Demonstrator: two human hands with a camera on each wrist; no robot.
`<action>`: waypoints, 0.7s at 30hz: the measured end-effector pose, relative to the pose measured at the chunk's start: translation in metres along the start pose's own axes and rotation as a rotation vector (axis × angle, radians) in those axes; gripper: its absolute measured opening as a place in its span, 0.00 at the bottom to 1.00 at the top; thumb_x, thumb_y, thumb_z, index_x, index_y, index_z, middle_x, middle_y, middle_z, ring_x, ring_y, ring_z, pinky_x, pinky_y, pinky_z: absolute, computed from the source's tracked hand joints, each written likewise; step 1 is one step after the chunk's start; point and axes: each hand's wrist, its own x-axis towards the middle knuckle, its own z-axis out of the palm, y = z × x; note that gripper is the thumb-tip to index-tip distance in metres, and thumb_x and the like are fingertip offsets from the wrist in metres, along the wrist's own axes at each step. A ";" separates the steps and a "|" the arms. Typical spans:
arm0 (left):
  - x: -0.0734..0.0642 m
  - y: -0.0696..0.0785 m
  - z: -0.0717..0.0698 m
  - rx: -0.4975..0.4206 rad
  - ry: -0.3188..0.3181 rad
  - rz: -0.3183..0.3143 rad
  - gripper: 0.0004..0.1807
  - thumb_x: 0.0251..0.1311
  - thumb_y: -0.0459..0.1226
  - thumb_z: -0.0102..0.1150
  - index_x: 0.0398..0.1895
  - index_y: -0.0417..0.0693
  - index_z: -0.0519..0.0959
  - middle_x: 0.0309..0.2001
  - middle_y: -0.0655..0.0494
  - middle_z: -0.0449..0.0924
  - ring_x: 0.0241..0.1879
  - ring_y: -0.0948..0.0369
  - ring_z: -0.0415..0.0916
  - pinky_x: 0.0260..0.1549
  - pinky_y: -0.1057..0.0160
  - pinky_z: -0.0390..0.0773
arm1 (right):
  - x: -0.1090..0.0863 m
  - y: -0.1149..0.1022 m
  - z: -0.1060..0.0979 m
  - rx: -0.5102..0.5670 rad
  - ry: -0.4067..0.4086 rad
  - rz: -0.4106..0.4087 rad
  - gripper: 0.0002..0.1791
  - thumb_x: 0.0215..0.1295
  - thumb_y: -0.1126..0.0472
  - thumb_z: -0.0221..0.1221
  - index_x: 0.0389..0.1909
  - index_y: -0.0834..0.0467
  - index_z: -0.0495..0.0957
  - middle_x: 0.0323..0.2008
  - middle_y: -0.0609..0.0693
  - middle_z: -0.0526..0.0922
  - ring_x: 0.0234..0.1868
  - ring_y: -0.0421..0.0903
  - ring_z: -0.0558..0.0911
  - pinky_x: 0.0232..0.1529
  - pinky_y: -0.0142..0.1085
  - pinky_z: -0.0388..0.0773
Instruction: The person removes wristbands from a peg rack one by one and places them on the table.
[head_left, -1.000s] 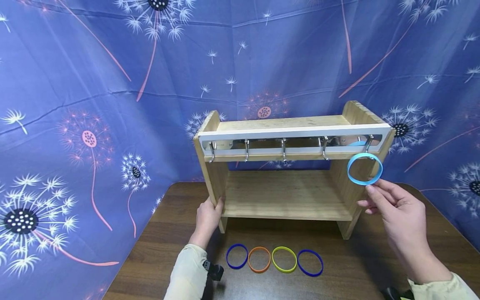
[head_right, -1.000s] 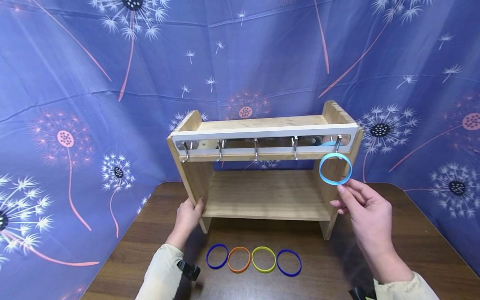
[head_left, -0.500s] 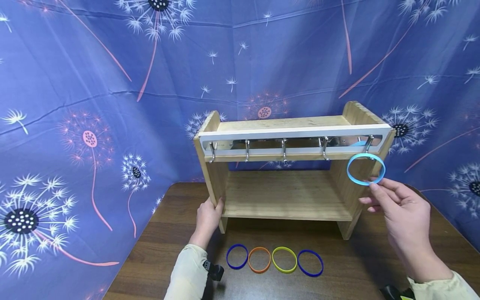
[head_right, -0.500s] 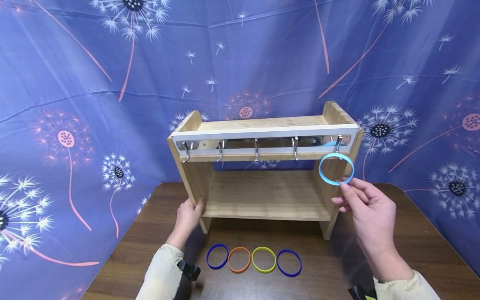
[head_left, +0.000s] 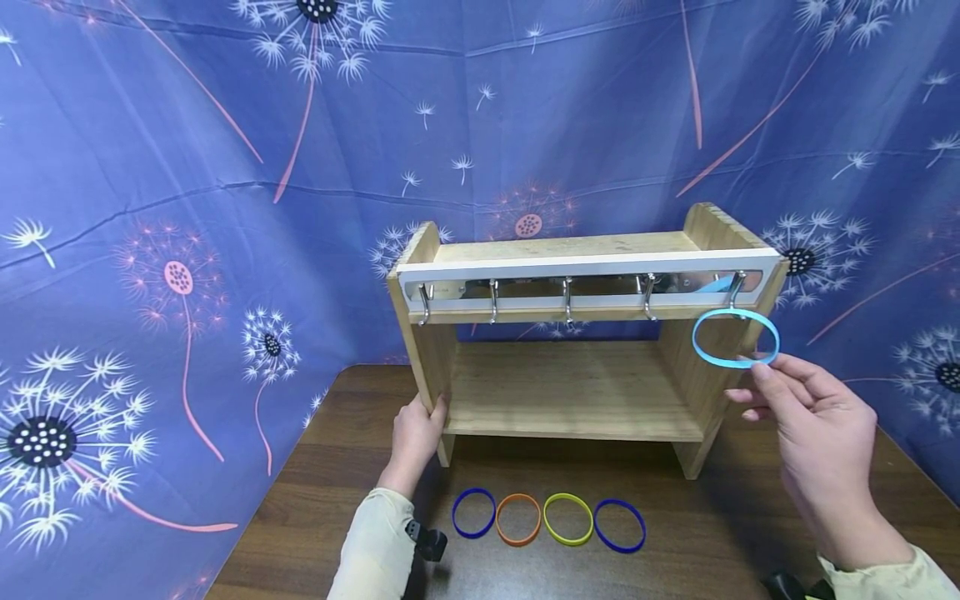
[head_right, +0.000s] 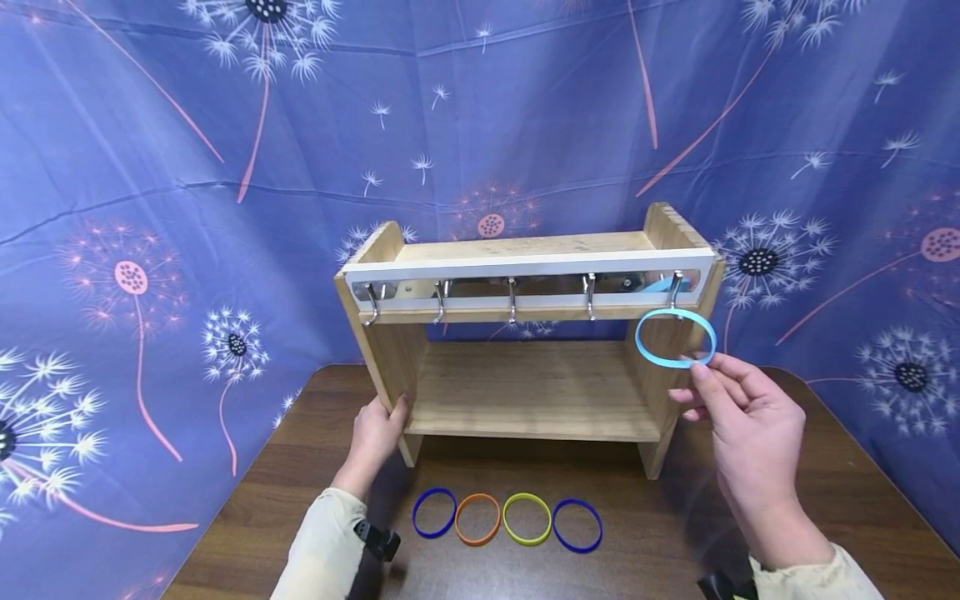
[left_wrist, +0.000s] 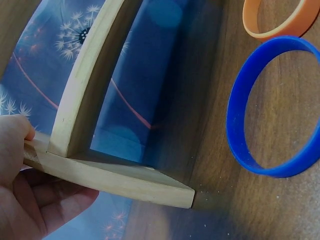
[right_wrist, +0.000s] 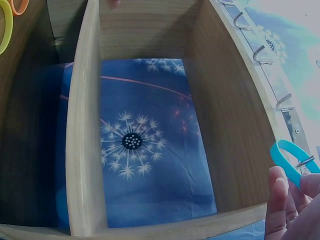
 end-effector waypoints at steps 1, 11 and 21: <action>0.000 0.000 0.000 0.000 0.001 0.000 0.15 0.65 0.46 0.56 0.28 0.46 0.77 0.20 0.47 0.79 0.22 0.47 0.78 0.23 0.48 0.74 | 0.000 -0.001 0.000 0.009 0.001 -0.007 0.14 0.61 0.77 0.59 0.47 0.79 0.74 0.33 0.59 0.87 0.23 0.47 0.86 0.20 0.30 0.76; -0.001 0.001 -0.001 0.003 0.004 0.005 0.15 0.65 0.46 0.57 0.28 0.46 0.77 0.21 0.45 0.80 0.24 0.45 0.79 0.23 0.47 0.74 | -0.004 -0.007 0.003 0.065 -0.017 -0.062 0.15 0.60 0.79 0.59 0.48 0.81 0.73 0.35 0.61 0.86 0.24 0.48 0.86 0.19 0.31 0.76; 0.000 0.000 0.000 0.008 0.000 -0.001 0.15 0.65 0.46 0.56 0.27 0.46 0.76 0.22 0.45 0.80 0.24 0.45 0.79 0.23 0.47 0.74 | -0.015 -0.009 -0.001 -0.003 -0.060 -0.022 0.14 0.62 0.79 0.57 0.48 0.79 0.73 0.35 0.58 0.87 0.25 0.46 0.86 0.21 0.30 0.77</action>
